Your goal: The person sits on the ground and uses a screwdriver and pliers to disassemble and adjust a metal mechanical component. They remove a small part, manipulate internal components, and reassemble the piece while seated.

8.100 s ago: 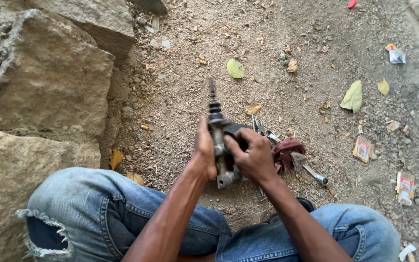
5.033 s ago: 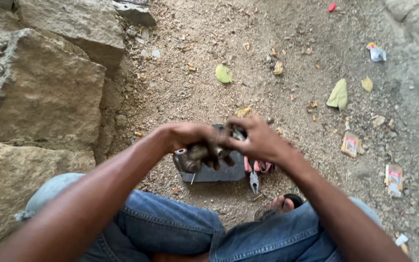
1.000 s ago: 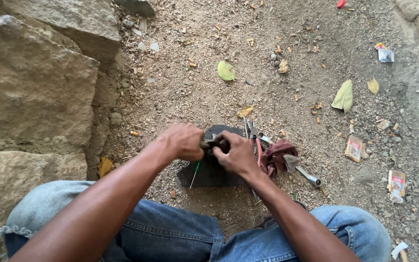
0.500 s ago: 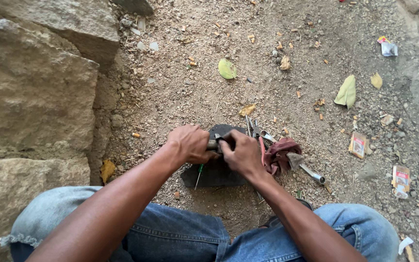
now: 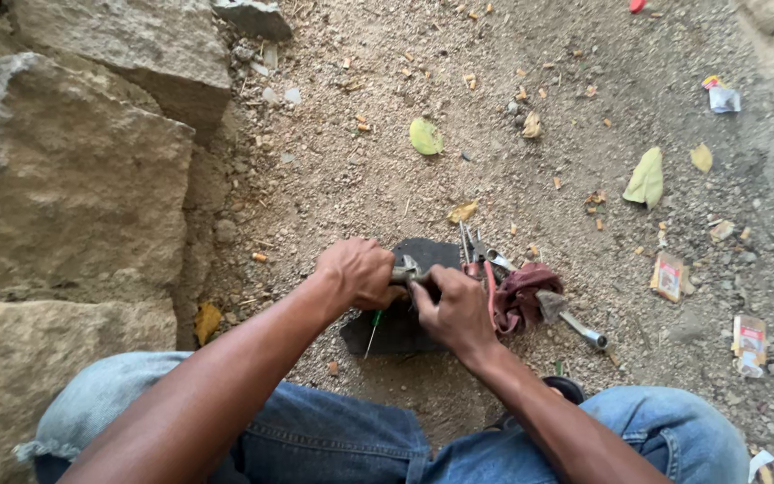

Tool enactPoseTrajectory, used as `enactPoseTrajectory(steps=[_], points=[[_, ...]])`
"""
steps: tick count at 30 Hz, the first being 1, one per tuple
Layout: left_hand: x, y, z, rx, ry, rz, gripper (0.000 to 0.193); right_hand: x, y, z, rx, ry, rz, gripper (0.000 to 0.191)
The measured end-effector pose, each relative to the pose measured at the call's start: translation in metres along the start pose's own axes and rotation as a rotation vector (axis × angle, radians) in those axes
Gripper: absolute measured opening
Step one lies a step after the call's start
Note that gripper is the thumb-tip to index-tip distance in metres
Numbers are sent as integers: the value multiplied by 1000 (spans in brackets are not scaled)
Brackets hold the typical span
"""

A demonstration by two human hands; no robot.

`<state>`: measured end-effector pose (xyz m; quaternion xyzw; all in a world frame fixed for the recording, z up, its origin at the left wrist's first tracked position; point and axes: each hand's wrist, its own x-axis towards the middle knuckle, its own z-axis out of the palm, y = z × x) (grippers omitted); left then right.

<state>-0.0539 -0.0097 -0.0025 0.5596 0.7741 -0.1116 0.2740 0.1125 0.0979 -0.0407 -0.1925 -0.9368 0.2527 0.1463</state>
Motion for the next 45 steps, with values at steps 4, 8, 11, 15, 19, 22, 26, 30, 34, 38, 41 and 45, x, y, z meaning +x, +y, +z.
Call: enactPoseTrajectory(steps=[4,8,11,15,19,22,26,30,34,38,41,45], points=[[3,-1,2,9,2,9,64,3,1,1,-34,-19,53,17],[0,-1,2,-13,19,11,64,2,-1,-1,-22,-58,31,17],[-3,-1,-2,-21,21,-2,62,6,-2,-2,-42,-18,4,19],[-7,0,-7,-6,29,1,63,7,-2,-6,7,38,3,19],[-7,2,-6,19,14,2,58,7,1,-4,15,26,-33,16],[-5,-1,-4,22,21,4,60,6,2,-2,33,68,-42,15],[0,1,-1,47,23,24,65,4,5,-7,93,68,-67,14],[2,-1,3,14,-12,3,68,8,-1,-2,58,175,-105,19],[2,-1,2,-3,69,22,50,-6,-4,0,131,10,-78,12],[-3,3,-3,-6,47,-7,55,-2,-1,-2,140,81,-65,14],[-8,4,-6,-42,15,-20,58,-5,3,-12,163,60,-46,11],[-10,2,-8,-29,35,11,69,-9,2,-16,186,49,-110,5]])
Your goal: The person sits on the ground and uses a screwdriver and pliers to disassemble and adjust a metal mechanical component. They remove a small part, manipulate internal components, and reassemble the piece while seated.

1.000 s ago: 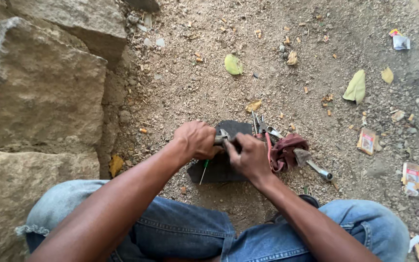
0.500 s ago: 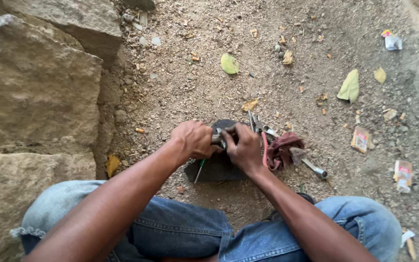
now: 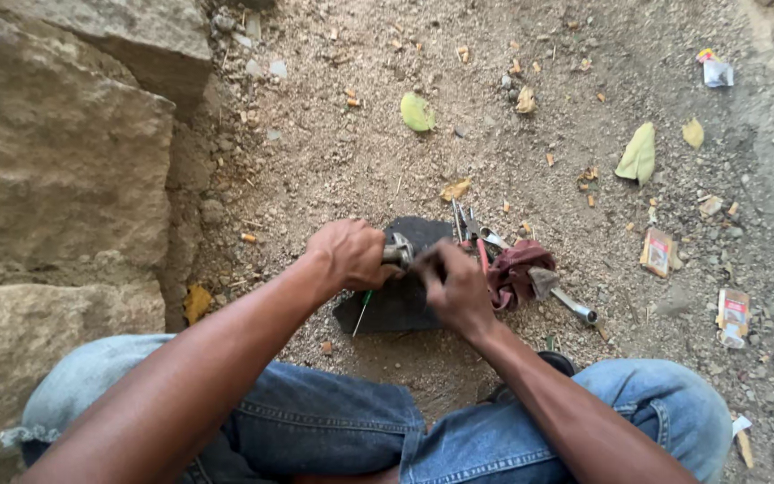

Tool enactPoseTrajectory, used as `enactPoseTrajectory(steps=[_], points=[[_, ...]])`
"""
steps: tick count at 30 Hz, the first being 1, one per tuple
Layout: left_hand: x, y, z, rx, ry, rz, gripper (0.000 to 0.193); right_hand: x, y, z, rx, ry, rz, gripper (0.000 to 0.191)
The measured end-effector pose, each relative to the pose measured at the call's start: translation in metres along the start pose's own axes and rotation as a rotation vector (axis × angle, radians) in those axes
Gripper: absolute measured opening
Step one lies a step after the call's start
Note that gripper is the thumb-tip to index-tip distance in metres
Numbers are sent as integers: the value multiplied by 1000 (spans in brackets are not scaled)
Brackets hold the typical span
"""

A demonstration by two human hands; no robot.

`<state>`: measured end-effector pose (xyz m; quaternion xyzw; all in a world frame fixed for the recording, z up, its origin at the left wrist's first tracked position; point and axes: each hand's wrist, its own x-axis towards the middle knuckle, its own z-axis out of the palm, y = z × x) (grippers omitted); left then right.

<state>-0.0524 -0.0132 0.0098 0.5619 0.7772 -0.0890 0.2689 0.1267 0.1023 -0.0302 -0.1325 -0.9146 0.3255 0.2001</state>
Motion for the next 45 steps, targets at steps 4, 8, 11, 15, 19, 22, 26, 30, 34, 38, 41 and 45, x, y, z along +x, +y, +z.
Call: enactPoseTrajectory(steps=[4,8,11,15,19,22,26,30,34,38,41,45], points=[[2,-1,3,0,-34,-23,67,3,-1,14,-23,-13,291,14],[4,-4,4,-19,-27,-32,65,-9,8,1,-68,-146,89,11],[4,-4,3,-7,-24,-15,68,-8,12,-7,-54,-71,141,10],[3,-5,2,28,-31,-25,71,2,9,4,18,-43,239,4],[2,-4,1,-18,18,-27,69,-1,13,-1,-42,-126,118,10],[2,-5,1,-38,73,1,67,-7,15,-15,-82,-109,1,10],[2,-6,3,-46,43,-37,65,1,1,0,-3,-78,199,14],[5,-5,3,3,9,-38,72,22,-10,13,82,38,267,17],[7,-6,3,4,16,-49,62,21,-11,12,128,45,182,15],[9,-7,8,-11,21,-51,62,9,-10,12,147,21,88,11],[12,-8,9,12,0,-38,69,14,-7,17,107,-30,261,9],[11,-9,9,23,58,-5,65,8,-1,14,56,-180,152,11]])
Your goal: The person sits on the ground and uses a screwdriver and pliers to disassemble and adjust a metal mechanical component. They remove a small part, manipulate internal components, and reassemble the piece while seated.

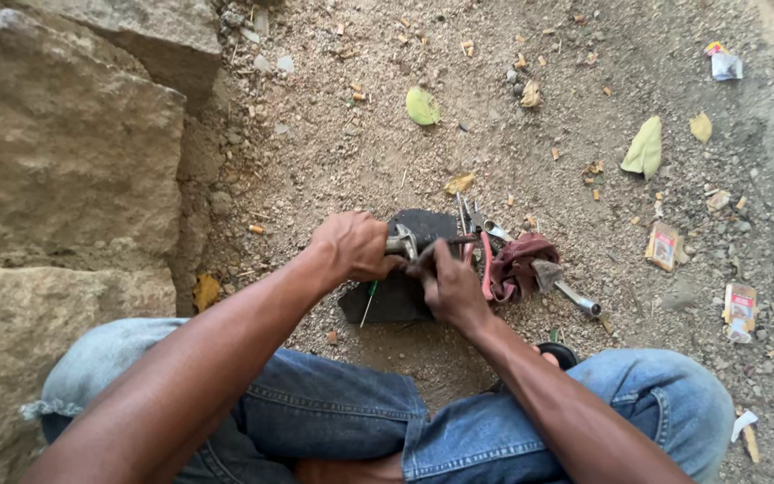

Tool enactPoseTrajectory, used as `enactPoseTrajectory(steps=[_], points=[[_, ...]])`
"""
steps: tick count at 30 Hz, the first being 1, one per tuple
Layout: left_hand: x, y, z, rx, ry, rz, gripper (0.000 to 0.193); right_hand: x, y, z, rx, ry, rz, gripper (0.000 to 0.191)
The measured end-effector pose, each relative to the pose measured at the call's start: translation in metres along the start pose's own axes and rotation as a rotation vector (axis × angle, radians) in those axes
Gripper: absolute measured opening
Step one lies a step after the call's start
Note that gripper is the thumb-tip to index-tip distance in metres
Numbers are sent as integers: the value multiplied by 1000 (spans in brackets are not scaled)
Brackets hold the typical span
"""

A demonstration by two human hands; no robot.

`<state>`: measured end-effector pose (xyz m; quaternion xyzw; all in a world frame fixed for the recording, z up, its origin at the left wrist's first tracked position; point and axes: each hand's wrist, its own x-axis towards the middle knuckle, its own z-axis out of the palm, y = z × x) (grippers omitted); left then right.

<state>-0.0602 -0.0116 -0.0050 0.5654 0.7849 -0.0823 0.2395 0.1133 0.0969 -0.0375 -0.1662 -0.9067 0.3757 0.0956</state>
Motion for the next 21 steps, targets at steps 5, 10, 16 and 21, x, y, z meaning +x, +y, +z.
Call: enactPoseTrajectory(steps=[5,10,16,21], points=[[-6,2,-4,-34,-50,-35,68,-10,8,-1,-11,4,80,10],[-10,7,-8,-47,-23,-30,66,0,2,1,148,132,24,12],[-13,10,-13,1,-49,-37,68,6,-1,-1,71,137,148,17],[-14,14,-17,16,-53,-47,67,3,9,-9,12,159,60,19]])
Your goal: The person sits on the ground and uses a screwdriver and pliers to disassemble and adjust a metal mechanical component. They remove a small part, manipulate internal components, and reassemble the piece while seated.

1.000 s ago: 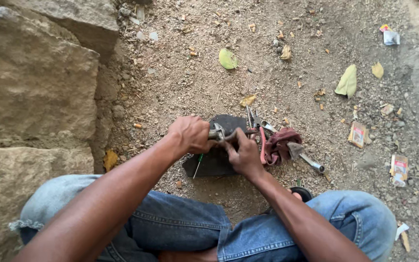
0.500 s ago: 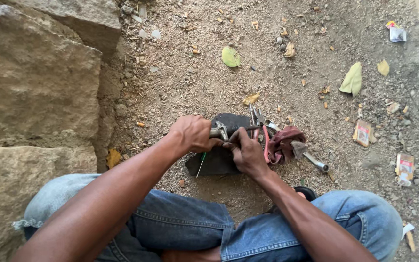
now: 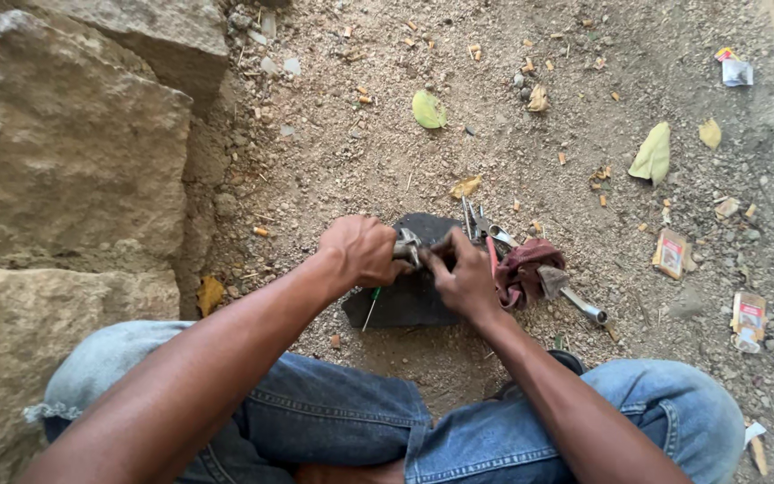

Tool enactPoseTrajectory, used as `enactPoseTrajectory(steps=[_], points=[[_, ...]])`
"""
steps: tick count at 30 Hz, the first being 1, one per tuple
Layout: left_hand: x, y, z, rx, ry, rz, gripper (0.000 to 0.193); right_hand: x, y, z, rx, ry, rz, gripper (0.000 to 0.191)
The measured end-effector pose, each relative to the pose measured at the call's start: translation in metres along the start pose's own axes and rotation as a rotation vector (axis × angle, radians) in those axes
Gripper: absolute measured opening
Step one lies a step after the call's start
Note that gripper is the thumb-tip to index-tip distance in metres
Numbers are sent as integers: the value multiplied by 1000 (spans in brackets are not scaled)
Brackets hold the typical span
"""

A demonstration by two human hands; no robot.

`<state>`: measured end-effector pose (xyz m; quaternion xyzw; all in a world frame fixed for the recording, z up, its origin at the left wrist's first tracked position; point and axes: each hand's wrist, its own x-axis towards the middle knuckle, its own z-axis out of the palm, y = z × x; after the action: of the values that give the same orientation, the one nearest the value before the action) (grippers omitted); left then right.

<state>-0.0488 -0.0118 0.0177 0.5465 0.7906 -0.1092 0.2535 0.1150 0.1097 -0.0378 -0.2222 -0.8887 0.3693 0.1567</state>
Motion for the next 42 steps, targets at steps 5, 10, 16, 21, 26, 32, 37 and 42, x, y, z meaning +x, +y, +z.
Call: enactPoseTrajectory(steps=[5,10,16,21,26,32,37,42], points=[[0,1,1,-6,-3,0,70,13,0,-8,20,-25,75,13],[2,2,2,0,2,4,66,3,-7,-12,-31,-15,-6,10],[3,1,2,-2,16,-4,54,9,-9,6,-311,-70,-134,17],[5,6,6,-52,15,-13,54,6,-2,0,-277,-88,-103,17],[3,13,6,-25,44,-5,41,8,-6,-2,-423,-81,-233,19],[-1,15,1,13,26,23,42,8,-8,-5,-419,-100,-177,18],[-1,15,2,34,18,12,47,10,-8,-4,-399,-191,-68,19],[-3,16,3,-6,13,-9,38,10,-12,-3,-442,-90,-233,21]])
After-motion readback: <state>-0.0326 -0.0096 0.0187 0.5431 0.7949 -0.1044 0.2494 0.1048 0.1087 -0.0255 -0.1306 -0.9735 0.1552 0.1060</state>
